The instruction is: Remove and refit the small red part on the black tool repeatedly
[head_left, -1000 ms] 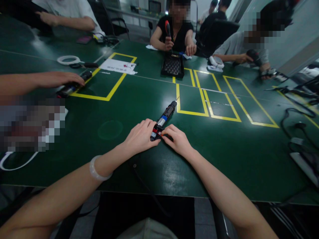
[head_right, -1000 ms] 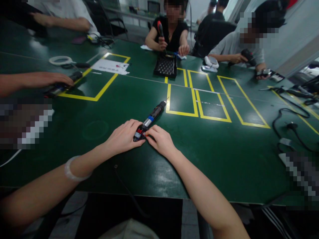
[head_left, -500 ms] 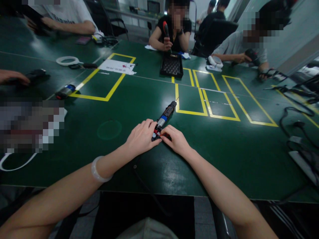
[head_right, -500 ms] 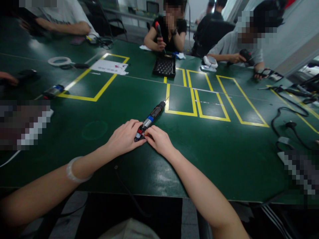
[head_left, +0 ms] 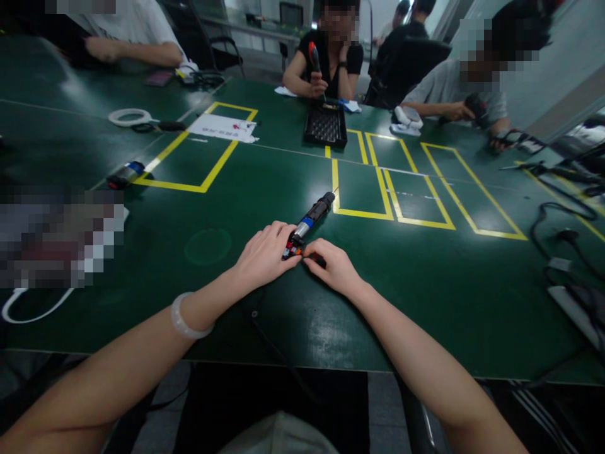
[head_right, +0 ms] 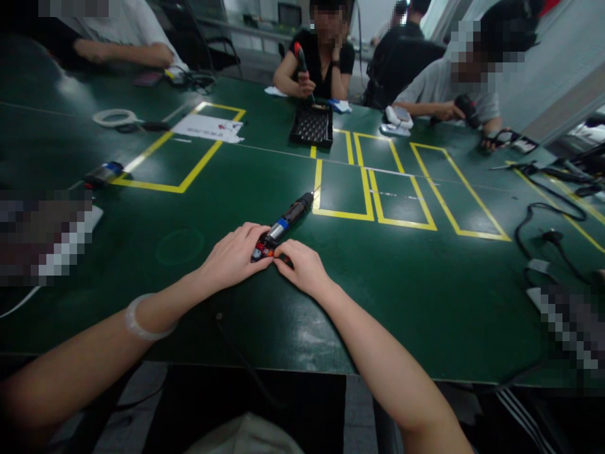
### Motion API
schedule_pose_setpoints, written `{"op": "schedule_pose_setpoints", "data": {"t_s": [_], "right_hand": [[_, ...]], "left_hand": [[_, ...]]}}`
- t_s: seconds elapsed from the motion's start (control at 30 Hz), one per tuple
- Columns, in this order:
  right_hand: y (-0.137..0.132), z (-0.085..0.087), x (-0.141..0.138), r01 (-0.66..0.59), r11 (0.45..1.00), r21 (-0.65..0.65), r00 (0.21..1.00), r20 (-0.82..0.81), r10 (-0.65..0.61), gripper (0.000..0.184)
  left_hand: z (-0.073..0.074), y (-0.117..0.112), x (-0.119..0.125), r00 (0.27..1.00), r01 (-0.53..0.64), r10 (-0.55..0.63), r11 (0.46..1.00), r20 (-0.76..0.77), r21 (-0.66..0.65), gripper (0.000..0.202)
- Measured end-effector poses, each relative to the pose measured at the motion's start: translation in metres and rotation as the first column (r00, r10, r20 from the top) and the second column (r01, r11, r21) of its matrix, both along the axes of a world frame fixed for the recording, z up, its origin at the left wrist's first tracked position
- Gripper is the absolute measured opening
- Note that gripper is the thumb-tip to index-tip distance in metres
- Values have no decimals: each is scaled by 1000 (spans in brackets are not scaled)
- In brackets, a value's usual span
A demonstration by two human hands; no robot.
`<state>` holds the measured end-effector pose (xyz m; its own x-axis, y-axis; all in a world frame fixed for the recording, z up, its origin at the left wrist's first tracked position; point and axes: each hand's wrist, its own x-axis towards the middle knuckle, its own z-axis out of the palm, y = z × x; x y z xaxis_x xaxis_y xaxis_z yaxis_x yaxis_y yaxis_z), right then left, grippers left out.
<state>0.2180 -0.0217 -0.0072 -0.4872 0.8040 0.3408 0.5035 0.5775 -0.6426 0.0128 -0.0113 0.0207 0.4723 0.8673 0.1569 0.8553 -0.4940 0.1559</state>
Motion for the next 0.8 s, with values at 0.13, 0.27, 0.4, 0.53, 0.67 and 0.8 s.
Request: {"op": "schedule_pose_setpoints", "data": {"t_s": [0.13,0.27,0.4,0.53,0.67,0.8], "right_hand": [[-1,2,2,-15,1000,-17,1000,-18,15,4],[-1,4,5,-4,999,-46,1000,-23,3,6],[0,3,7,4,999,-52,999,-36,-6,7],[2,1,8,9,999,-54,999,-52,-12,7],[3,0,8,17,998,-61,998,-64,-21,7],[3,0,8,23,998,-66,997,-70,-28,8]], "left_hand": [[0,10,-7,1000,-7,7,1000,-21,-10,56],[0,25,-20,997,-68,67,997,-40,-27,59],[0,47,-43,979,-195,192,980,-71,-43,61],[-3,72,-76,933,-353,347,934,-93,-58,66],[-4,91,-115,874,-484,478,872,-86,-68,71],[0,101,-153,814,-580,574,811,-94,-71,75]]}}
